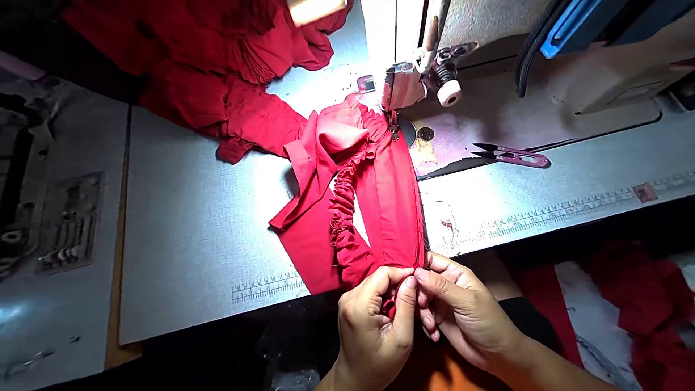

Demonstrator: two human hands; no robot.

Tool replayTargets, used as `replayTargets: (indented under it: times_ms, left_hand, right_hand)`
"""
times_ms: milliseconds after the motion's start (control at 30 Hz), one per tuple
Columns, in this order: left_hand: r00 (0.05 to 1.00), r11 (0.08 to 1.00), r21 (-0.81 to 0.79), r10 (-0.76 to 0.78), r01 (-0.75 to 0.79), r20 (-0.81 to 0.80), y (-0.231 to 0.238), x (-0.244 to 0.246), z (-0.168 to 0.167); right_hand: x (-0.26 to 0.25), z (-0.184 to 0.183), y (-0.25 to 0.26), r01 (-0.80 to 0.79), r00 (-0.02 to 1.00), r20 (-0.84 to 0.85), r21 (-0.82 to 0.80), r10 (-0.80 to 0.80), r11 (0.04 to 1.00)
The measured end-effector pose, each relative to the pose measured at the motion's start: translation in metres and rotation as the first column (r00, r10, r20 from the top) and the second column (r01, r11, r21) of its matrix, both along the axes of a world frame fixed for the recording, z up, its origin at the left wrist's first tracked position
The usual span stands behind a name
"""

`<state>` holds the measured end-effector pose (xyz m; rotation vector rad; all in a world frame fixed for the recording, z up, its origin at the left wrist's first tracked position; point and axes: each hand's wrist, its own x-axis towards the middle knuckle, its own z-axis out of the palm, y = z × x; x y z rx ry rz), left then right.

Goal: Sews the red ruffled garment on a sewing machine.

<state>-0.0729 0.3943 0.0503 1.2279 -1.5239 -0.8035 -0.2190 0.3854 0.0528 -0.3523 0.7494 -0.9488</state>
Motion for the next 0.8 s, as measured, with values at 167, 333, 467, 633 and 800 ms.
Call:
replayTargets:
  times_ms: [167, 333, 467, 633, 800]
  left_hand:
    - [0.999, 0.998, 0.059, 0.002, 0.001, -0.051, 0.001, 0.002, -0.003]
    - [0.999, 0.993, 0.117, 0.004, 0.002, -0.051, -0.001, 0.001, -0.003]
    - [0.999, 0.99, 0.138, -0.007, 0.012, -0.041, -0.002, 0.002, -0.002]
    - [0.999, 0.99, 0.142, -0.023, 0.027, -0.03, 0.0, 0.003, -0.003]
    - [0.993, 0.972, 0.231, -0.025, 0.051, -0.117, -0.004, 0.005, -0.001]
  right_hand:
    - [0.001, -0.01, 0.01, -0.014, 0.981, -0.194, -0.139, -0.013, 0.99]
    - [0.004, -0.011, 0.014, 0.017, 0.969, -0.24, -0.155, -0.054, 0.988]
    - [0.007, -0.013, 0.017, 0.034, 0.943, -0.311, -0.262, -0.118, 0.965]
    - [0.006, -0.017, 0.022, 0.002, 0.875, -0.434, -0.438, -0.214, 0.899]
    - [0.007, -0.019, 0.024, 0.015, 0.88, -0.417, -0.458, -0.229, 0.889]
